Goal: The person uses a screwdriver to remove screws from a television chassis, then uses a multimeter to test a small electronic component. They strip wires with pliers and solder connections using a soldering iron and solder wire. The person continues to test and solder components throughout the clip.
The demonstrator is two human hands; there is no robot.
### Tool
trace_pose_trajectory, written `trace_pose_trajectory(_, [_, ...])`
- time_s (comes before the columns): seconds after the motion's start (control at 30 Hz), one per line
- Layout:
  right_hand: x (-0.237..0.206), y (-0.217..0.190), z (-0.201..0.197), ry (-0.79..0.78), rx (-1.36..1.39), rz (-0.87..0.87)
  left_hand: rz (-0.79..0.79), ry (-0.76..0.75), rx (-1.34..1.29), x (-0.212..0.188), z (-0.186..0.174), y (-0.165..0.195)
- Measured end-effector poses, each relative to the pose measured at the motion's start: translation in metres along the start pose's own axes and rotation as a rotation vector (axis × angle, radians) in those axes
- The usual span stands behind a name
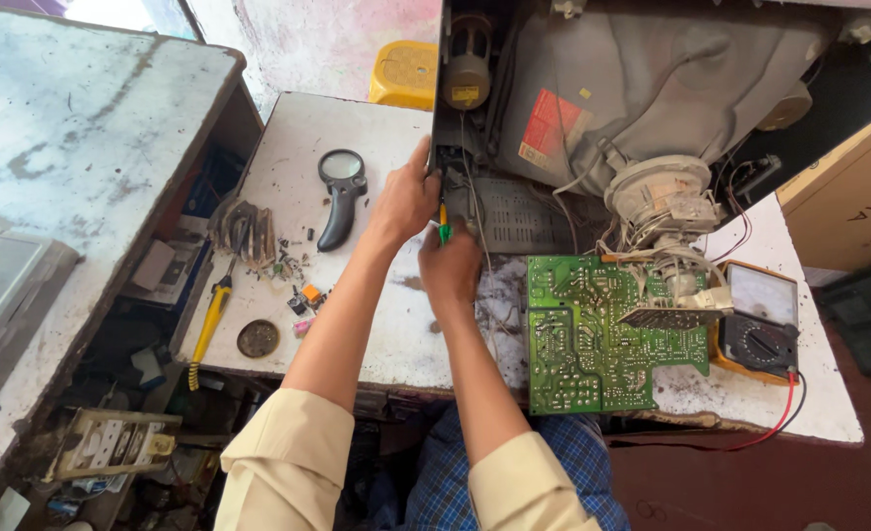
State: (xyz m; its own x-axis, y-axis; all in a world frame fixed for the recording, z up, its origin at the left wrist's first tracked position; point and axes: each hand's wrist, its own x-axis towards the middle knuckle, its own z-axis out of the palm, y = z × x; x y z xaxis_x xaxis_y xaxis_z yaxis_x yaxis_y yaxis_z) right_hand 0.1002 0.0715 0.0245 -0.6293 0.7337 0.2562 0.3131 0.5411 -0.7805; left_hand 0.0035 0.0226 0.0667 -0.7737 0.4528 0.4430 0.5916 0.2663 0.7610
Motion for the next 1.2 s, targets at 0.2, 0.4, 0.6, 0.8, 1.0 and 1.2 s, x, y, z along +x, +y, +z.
trace_pose_trajectory(0.2, [0.006, 0.02, 0.017, -0.002, 1.047, 0.482, -0.309, -0.084, -0.423, -0.025, -0.006, -0.016])
trace_pose_trajectory(0.4, [0.007, 0.026, 0.016, -0.147, 0.66, 0.404, -0.316, -0.094, -0.531, -0.031, -0.003, -0.028])
trace_pose_trajectory(0.6, [-0.011, 0.021, 0.009, 0.203, -0.154, -0.122, -0.297, -0.07, -0.424, -0.036, -0.002, -0.029])
trace_pose_trajectory(0.8, [-0.005, 0.032, 0.019, 0.139, 0.291, 0.017, -0.539, -0.019, -0.321, -0.046, 0.016, -0.017])
trace_pose_trajectory(1.0, [0.008, 0.033, 0.016, -0.09, 0.681, 0.46, -0.707, -0.061, -0.669, -0.041, 0.028, -0.019])
trace_pose_trajectory(1.2, [-0.012, 0.013, 0.001, 0.159, 0.057, -0.133, -0.795, -0.041, -0.754, -0.035, 0.03, -0.019])
